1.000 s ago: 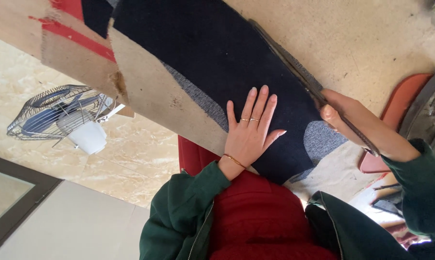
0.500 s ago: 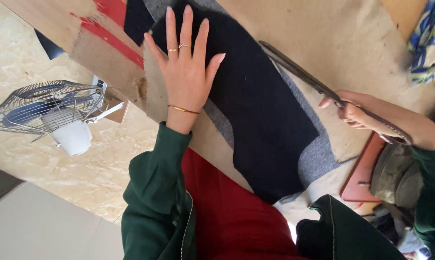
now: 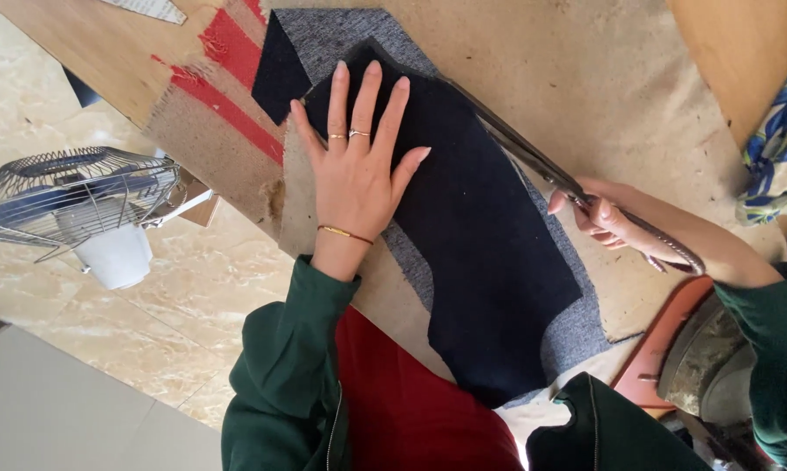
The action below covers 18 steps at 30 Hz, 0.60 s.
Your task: Cutting out garment pieces from fabric using large scissors on a workbench
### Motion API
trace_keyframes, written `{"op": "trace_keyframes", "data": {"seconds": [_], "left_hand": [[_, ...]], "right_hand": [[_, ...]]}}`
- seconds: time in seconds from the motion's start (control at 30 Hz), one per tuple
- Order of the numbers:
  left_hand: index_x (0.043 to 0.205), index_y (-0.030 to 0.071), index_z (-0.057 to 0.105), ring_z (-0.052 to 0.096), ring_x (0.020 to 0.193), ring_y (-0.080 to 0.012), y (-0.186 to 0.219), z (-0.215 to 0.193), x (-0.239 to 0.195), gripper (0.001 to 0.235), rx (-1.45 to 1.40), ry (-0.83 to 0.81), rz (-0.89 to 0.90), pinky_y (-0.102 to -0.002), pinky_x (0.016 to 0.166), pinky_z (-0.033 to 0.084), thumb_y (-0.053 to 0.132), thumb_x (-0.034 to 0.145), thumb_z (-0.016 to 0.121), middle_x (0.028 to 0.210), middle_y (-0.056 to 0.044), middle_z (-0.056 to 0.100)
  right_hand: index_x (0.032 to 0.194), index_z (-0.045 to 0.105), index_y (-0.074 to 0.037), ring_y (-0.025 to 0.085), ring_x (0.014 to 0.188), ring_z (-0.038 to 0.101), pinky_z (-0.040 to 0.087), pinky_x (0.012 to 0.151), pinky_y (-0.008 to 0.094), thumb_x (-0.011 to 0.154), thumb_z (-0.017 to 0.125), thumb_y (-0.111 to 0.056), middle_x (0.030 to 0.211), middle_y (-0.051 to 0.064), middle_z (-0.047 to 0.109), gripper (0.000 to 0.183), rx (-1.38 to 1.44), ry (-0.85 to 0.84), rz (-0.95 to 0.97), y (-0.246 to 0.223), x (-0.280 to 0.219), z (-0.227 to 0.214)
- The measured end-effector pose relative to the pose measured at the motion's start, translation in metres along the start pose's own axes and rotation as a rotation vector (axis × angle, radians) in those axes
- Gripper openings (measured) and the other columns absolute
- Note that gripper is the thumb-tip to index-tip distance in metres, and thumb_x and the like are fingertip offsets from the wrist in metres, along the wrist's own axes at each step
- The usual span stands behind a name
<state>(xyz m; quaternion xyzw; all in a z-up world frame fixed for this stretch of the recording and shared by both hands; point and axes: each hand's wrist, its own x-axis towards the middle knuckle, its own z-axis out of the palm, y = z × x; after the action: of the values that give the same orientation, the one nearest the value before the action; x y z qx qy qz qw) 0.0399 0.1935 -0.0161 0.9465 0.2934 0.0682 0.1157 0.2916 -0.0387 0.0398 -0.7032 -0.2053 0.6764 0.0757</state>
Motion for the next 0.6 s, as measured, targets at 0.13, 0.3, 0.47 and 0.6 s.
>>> {"op": "trace_keyframes", "data": {"seconds": [0.13, 0.3, 0.47, 0.6], "left_hand": [[0.160, 0.023, 0.047, 0.025, 0.153, -0.0336, 0.000, -0.001, 0.002, 0.066, -0.013, 0.009, 0.004, -0.072, 0.120, 0.019, 0.064, 0.111, 0.032, 0.164, -0.006, 0.037], [0.159, 0.030, 0.046, 0.026, 0.153, -0.0339, 0.000, -0.001, 0.002, 0.061, -0.018, 0.004, 0.003, -0.072, 0.120, 0.018, 0.064, 0.111, 0.030, 0.164, -0.006, 0.038], [0.159, 0.032, 0.047, 0.025, 0.153, -0.0340, 0.000, -0.003, 0.002, 0.058, -0.032, -0.003, 0.009, -0.072, 0.120, 0.018, 0.063, 0.111, 0.035, 0.164, -0.007, 0.038], [0.160, 0.032, 0.046, 0.024, 0.153, -0.0343, 0.000, -0.003, 0.002, 0.059, -0.025, -0.019, 0.009, -0.073, 0.120, 0.019, 0.064, 0.111, 0.035, 0.164, -0.007, 0.036]], "right_hand": [[0.123, 0.060, -0.005, 0.004, 0.043, 0.027, 0.032, 0.033, 0.021, 0.083, 0.051, -0.080, 0.062, -0.003, 0.037, 0.085, 0.369, -0.150, -0.422, 0.066, 0.044, 0.005], [0.121, 0.060, -0.005, 0.003, 0.039, 0.021, 0.027, 0.029, 0.020, 0.082, 0.051, -0.088, 0.056, -0.006, 0.029, 0.092, 0.524, -0.185, -0.467, 0.066, 0.042, 0.012], [0.120, 0.060, -0.007, 0.005, 0.034, 0.027, 0.030, 0.023, 0.023, 0.060, 0.065, -0.095, 0.053, -0.005, 0.035, 0.107, 0.556, -0.287, -0.279, 0.099, 0.064, 0.000], [0.110, 0.063, -0.007, 0.008, 0.045, 0.023, 0.024, 0.036, 0.026, 0.070, 0.047, -0.090, 0.063, -0.002, 0.034, 0.093, 0.327, -0.047, -0.260, 0.021, 0.017, 0.004]]}}
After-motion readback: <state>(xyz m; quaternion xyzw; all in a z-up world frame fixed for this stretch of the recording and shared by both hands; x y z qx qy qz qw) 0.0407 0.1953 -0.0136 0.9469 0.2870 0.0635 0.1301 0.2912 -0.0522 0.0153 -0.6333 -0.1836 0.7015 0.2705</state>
